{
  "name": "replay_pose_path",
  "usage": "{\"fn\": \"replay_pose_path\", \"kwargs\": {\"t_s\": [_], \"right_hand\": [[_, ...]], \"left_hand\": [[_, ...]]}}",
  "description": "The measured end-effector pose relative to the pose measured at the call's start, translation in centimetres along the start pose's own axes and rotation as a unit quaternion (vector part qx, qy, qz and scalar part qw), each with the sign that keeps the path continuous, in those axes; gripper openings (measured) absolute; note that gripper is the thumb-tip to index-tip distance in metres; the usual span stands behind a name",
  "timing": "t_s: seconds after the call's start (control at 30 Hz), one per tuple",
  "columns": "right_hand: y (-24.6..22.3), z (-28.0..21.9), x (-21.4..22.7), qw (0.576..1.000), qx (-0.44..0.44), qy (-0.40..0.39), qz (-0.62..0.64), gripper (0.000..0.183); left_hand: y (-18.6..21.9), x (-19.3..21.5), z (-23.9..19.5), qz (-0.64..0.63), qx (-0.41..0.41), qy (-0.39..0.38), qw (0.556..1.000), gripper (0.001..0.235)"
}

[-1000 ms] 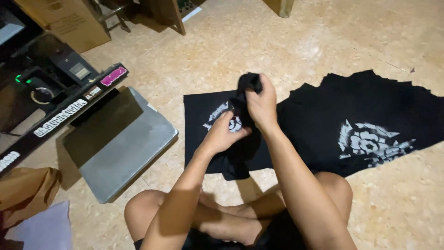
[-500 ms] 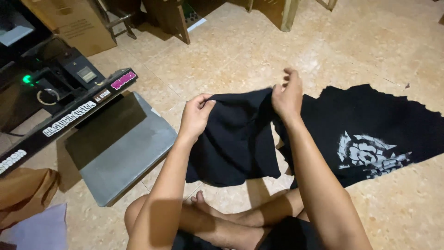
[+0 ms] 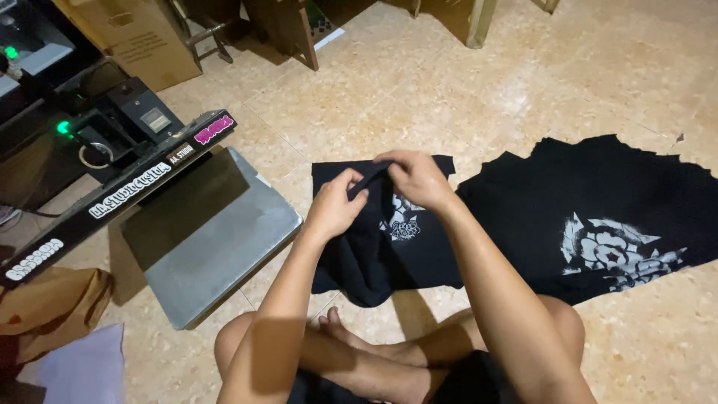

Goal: The person folds black t-shirts with a white graphic print one by one. They smooth each shirt, fold the sleeves and sides, then fold the bottom up to create a neat rectangle before stacking them.

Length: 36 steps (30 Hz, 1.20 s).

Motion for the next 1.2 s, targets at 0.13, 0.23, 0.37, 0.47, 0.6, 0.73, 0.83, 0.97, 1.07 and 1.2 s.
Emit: {"fn": "replay_pose_path", "kwargs": {"t_s": [0.13, 0.23, 0.37, 0.47, 0.6, 0.73, 0.83, 0.97, 1.07, 1.2], "right_hand": [[3.3, 1.9, 3.3, 0.987, -0.021, 0.13, 0.089, 0.038], [3.5, 1.6, 6.5, 0.975, -0.023, 0.194, 0.104, 0.029], [1.1, -0.3, 6.8, 0.994, -0.018, 0.101, -0.027, 0.034], [2.8, 1.3, 7.7, 0.989, -0.014, 0.101, -0.104, 0.023], [4.7, 3.6, 9.4, 0.957, 0.005, 0.19, -0.219, 0.019], [5.2, 7.2, 10.2, 0.947, -0.07, 0.252, -0.184, 0.025], [2.0, 6.4, 12.1, 0.951, -0.11, 0.279, 0.07, 0.039], [0.1, 5.1, 13.7, 0.914, -0.134, 0.24, 0.299, 0.044], [1.4, 4.5, 13.1, 0.912, -0.138, 0.207, 0.327, 0.026], [6.3, 4.0, 9.1, 0.96, -0.178, 0.159, 0.147, 0.052]], "left_hand": [[-2.9, -0.1, -2.2, 0.085, 0.07, -0.037, 0.993, 0.029], [-4.8, 0.9, -2.6, 0.045, 0.09, 0.046, 0.994, 0.025], [-3.5, 3.8, -1.7, 0.001, 0.079, 0.141, 0.987, 0.022], [-1.8, 5.8, -1.4, -0.026, 0.068, 0.14, 0.988, 0.022], [-0.1, 5.7, -1.9, -0.062, 0.061, 0.062, 0.994, 0.027], [2.2, 4.2, -2.8, -0.124, 0.076, -0.038, 0.989, 0.021], [4.4, 4.1, -4.0, -0.024, 0.032, -0.138, 0.99, 0.021], [3.2, 4.8, -5.3, -0.011, 0.061, -0.122, 0.991, 0.021], [2.1, 4.4, -5.4, -0.12, 0.034, -0.058, 0.99, 0.033], [0.3, -1.1, -4.5, -0.18, -0.008, -0.044, 0.983, 0.023]]}}
Point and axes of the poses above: each hand's wrist, its own z-axis towards the middle knuckle, its own x-axis out of the back of the hand, y = z × x, the point moved 5 cm from there along z, towards the middle knuckle, and after that the axes turned 13 degrees about -x, right-handed, at the moved point
